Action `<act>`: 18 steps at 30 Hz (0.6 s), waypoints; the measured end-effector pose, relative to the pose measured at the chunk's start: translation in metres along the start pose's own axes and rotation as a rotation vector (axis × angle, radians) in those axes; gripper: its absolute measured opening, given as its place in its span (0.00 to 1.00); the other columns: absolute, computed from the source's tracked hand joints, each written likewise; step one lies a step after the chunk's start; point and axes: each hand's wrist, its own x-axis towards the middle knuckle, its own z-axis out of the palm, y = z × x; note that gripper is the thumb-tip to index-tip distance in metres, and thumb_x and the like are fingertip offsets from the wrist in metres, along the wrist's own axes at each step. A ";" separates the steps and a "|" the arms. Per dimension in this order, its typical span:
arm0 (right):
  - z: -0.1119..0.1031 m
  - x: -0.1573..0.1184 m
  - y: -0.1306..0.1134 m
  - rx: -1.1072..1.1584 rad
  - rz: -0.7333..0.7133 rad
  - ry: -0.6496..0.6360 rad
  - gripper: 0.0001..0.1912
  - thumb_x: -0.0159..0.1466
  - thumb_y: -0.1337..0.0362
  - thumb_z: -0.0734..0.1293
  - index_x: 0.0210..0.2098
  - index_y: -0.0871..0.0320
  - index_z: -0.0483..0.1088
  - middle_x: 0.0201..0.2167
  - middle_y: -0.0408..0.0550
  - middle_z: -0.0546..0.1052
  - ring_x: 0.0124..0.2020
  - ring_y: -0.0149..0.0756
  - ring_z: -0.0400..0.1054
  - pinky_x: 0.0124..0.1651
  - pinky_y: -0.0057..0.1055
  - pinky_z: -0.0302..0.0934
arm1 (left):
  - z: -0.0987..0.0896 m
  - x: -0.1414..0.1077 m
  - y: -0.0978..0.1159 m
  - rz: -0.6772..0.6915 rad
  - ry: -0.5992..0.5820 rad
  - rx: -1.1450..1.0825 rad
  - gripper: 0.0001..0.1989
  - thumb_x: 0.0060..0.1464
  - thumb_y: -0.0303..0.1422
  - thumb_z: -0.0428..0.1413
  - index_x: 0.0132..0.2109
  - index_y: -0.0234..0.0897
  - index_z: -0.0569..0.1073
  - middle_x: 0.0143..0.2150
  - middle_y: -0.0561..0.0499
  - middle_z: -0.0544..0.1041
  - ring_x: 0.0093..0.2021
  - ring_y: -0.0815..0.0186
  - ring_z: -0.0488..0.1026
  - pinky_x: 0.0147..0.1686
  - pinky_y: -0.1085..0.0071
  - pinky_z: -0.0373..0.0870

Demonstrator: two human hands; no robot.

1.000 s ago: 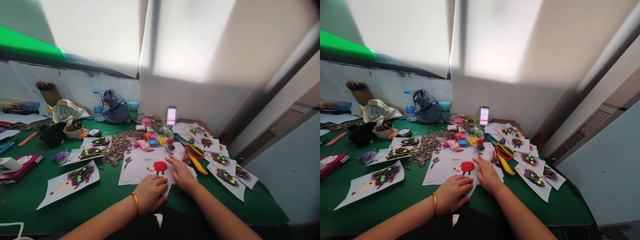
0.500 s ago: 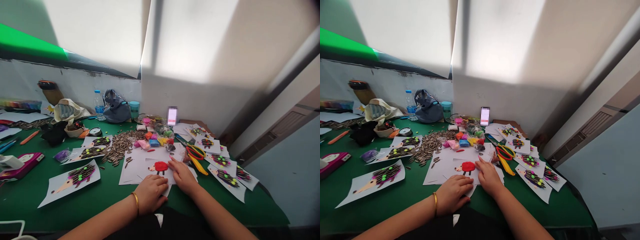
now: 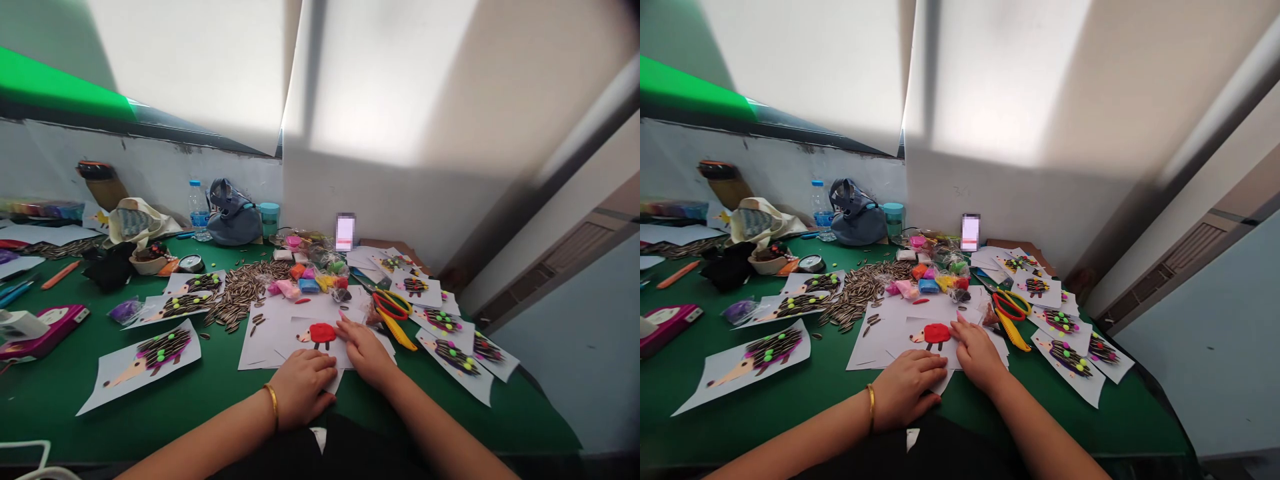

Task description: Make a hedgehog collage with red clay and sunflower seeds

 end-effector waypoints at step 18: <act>-0.007 0.036 -0.008 -0.111 -0.130 -0.100 0.30 0.58 0.75 0.57 0.60 0.60 0.63 0.54 0.52 0.74 0.63 0.39 0.58 0.67 0.47 0.44 | -0.001 0.000 0.000 -0.007 0.005 -0.023 0.16 0.52 0.38 0.58 0.48 0.41 0.72 0.54 0.47 0.75 0.53 0.55 0.70 0.53 0.56 0.65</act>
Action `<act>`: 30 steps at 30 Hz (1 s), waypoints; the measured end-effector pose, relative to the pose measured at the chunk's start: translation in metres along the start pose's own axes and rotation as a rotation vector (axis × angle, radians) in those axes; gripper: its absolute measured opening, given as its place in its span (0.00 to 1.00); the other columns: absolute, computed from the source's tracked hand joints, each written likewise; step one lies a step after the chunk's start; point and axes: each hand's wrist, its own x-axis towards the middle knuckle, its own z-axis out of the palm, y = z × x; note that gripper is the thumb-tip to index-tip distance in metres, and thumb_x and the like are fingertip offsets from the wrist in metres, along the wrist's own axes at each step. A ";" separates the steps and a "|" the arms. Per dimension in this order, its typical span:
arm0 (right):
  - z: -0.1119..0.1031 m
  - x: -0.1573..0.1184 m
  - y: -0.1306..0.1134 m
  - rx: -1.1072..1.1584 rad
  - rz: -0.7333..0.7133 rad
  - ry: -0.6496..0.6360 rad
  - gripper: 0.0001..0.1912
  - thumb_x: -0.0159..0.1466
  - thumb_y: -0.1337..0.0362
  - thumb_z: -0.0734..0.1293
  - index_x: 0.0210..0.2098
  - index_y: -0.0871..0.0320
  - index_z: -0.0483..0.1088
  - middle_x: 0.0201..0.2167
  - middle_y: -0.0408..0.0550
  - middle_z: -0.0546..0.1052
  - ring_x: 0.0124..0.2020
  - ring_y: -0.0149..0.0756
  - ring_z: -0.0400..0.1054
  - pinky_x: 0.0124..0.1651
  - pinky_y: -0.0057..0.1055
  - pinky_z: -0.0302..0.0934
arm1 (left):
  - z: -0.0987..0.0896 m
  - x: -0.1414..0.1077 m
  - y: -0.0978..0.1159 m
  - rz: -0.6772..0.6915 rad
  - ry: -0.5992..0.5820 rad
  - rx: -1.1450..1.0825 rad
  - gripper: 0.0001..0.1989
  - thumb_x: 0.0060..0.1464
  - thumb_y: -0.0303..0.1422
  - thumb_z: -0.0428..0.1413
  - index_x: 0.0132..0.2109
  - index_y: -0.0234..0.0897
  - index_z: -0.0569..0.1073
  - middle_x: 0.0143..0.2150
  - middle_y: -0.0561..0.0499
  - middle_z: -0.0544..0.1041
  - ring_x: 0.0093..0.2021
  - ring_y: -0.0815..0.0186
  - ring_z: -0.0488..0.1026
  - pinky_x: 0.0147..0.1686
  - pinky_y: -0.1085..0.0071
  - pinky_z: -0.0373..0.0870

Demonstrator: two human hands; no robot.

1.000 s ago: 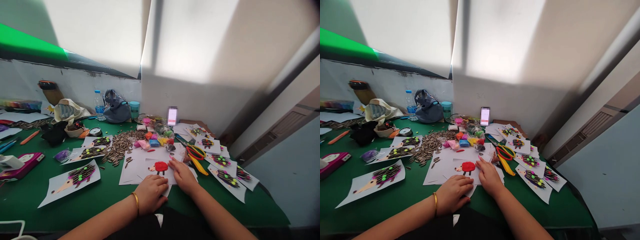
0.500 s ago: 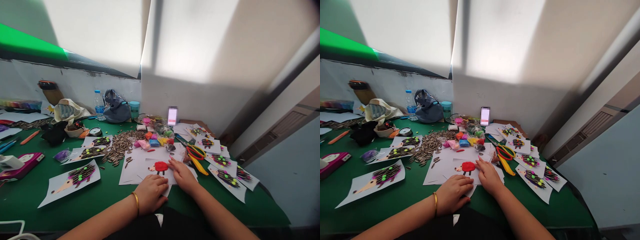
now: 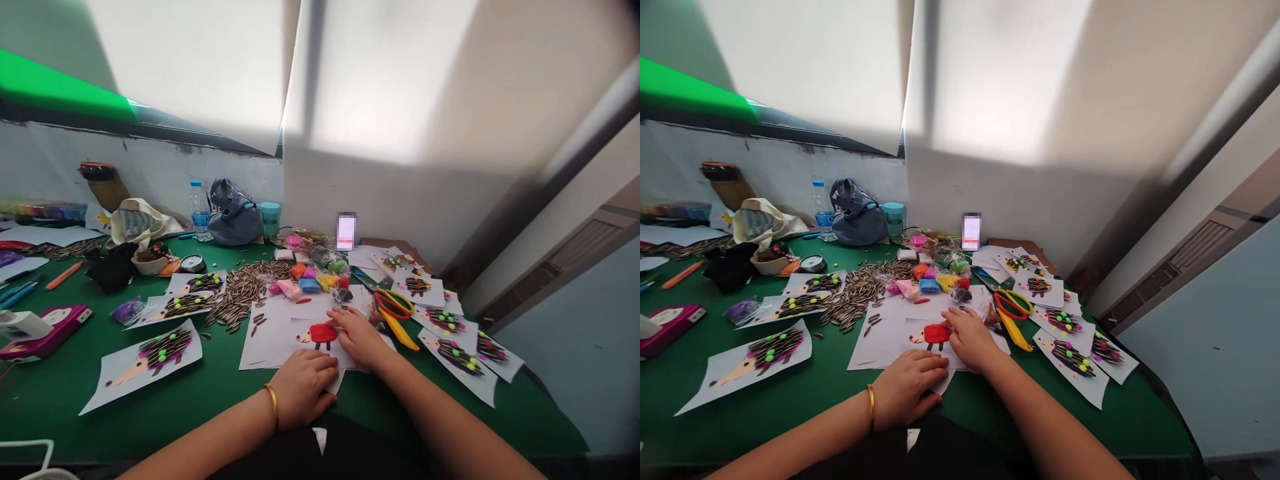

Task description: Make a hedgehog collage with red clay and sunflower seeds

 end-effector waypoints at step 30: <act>0.010 -0.001 -0.008 -0.050 -0.019 0.035 0.28 0.59 0.73 0.58 0.59 0.58 0.64 0.53 0.52 0.74 0.56 0.42 0.64 0.60 0.43 0.52 | -0.021 0.008 -0.088 -0.311 0.176 0.131 0.17 0.60 0.28 0.48 0.49 0.46 0.78 0.44 0.47 0.74 0.46 0.60 0.68 0.49 0.63 0.65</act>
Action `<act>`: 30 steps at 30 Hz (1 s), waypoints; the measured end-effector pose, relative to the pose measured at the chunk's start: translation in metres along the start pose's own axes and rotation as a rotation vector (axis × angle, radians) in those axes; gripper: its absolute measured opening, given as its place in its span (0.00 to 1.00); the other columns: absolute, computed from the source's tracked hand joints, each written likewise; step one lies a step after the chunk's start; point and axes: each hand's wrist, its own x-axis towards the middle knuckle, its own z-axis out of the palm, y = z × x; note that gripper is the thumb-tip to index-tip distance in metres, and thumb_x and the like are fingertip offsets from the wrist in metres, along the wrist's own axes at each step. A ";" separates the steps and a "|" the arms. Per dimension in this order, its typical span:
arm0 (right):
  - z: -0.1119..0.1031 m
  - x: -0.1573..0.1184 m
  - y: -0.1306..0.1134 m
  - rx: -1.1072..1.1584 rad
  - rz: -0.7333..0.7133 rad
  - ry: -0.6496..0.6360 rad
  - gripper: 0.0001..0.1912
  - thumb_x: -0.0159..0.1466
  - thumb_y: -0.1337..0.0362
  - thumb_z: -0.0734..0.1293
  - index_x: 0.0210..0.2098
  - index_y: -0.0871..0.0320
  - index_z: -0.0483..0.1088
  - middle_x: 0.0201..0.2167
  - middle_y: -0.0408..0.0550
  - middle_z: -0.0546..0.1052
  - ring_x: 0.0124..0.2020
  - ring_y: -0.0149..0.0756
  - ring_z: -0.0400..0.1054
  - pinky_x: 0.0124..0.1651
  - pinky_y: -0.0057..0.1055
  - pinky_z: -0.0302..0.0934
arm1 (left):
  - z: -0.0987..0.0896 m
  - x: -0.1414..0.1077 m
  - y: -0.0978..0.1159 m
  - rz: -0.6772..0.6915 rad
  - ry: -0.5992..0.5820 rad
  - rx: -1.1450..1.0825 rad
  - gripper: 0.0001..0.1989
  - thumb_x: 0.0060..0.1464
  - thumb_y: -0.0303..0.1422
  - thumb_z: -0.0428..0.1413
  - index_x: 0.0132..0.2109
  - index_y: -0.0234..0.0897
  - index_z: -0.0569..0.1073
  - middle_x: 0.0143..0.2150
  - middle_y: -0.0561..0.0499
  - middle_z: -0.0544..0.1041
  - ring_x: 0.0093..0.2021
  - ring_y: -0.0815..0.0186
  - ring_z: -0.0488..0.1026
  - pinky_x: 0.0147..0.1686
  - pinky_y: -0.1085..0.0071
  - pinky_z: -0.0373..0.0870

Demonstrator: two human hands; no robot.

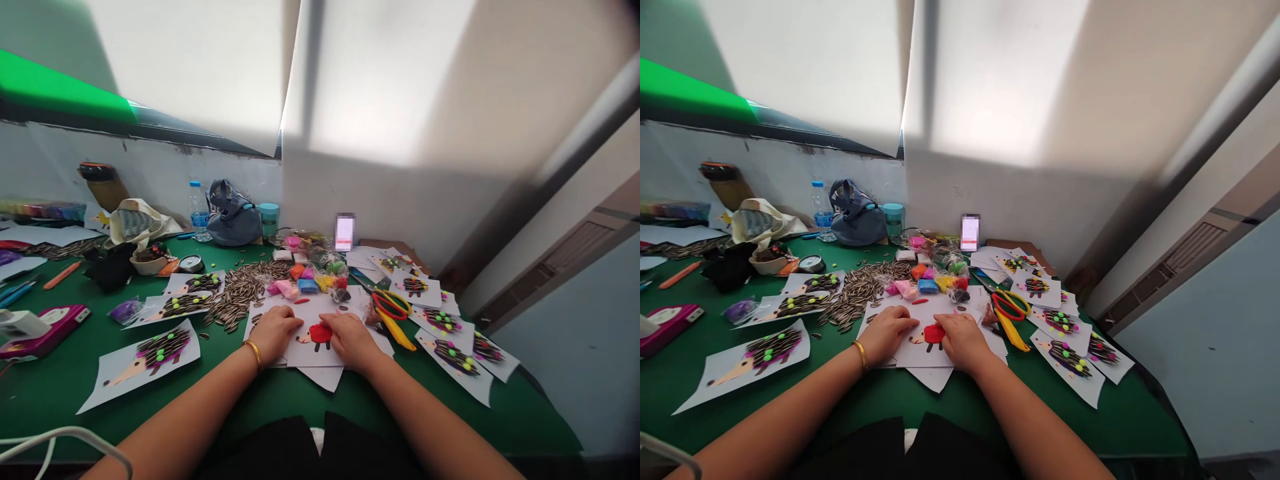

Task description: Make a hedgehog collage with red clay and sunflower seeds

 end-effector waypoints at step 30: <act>0.001 0.002 -0.005 0.152 -0.023 0.068 0.28 0.59 0.73 0.58 0.59 0.54 0.65 0.52 0.48 0.74 0.57 0.40 0.63 0.61 0.42 0.52 | -0.013 -0.008 0.008 -0.012 -0.129 0.029 0.41 0.37 0.58 0.62 0.58 0.48 0.70 0.55 0.46 0.69 0.57 0.49 0.63 0.57 0.54 0.58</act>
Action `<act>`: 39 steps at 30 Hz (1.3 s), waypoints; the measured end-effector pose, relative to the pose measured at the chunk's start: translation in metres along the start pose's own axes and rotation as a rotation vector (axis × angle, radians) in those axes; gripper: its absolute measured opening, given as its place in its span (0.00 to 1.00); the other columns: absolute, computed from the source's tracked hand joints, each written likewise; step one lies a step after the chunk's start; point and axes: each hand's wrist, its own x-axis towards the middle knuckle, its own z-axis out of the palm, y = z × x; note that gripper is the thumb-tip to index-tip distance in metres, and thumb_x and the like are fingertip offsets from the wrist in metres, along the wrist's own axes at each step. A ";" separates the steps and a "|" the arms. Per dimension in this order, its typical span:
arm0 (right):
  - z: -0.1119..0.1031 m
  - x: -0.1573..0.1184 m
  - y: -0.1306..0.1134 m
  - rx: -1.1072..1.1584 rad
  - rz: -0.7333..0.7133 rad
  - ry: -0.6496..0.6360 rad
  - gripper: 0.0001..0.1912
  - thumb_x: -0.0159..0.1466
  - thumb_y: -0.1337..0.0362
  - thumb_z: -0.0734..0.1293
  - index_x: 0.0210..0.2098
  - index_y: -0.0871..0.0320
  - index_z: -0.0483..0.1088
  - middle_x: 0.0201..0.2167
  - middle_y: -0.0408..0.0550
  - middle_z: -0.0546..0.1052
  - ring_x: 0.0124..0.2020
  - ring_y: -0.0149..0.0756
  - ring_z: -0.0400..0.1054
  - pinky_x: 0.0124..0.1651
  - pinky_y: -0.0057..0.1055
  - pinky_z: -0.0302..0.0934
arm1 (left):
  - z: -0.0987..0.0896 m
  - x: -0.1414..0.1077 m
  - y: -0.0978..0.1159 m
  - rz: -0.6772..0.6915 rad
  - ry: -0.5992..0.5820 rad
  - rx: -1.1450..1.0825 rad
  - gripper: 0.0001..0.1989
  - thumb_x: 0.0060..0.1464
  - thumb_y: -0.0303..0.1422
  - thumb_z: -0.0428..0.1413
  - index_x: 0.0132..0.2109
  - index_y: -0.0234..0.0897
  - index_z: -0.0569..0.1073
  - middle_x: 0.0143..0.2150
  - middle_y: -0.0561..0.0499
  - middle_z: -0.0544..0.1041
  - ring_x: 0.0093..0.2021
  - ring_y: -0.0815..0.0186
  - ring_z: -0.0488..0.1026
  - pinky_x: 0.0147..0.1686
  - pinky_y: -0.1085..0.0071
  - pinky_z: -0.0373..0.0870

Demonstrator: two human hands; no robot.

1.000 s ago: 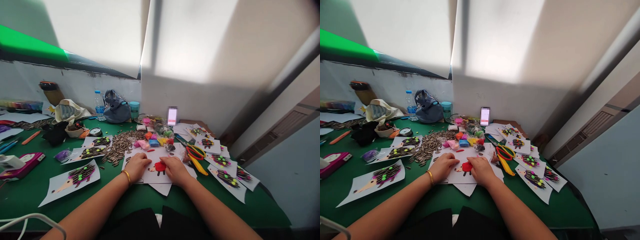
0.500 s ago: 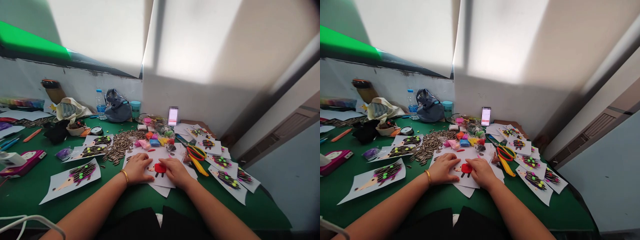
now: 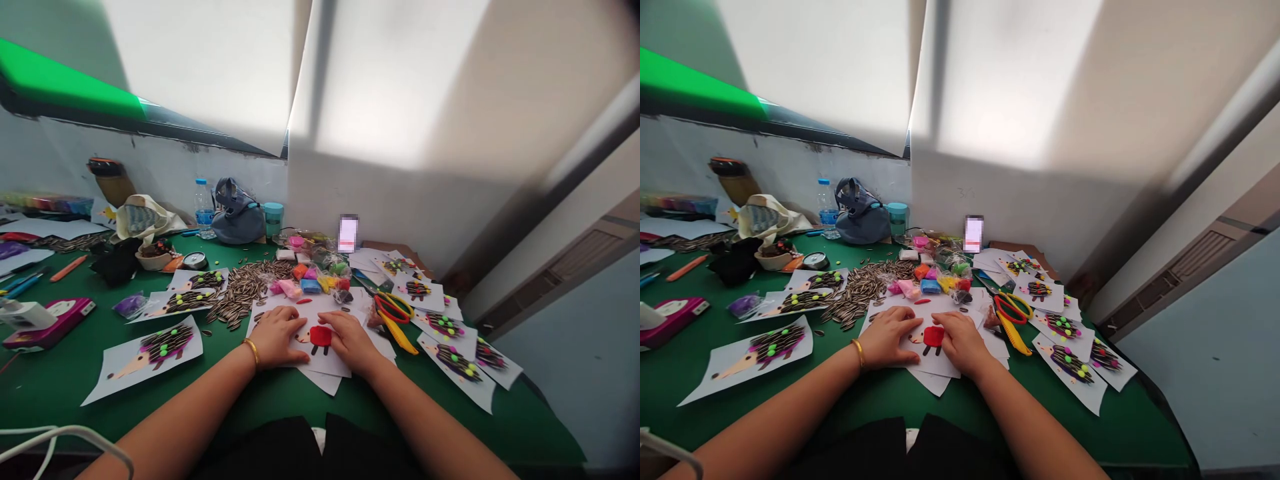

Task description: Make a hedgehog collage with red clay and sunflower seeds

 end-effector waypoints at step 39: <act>-0.003 0.010 -0.018 -0.135 -0.014 -0.216 0.32 0.59 0.73 0.59 0.62 0.50 0.60 0.57 0.49 0.71 0.62 0.40 0.57 0.62 0.44 0.44 | 0.000 0.001 0.000 0.016 -0.003 -0.003 0.39 0.37 0.58 0.62 0.57 0.50 0.70 0.55 0.46 0.68 0.56 0.49 0.63 0.55 0.54 0.59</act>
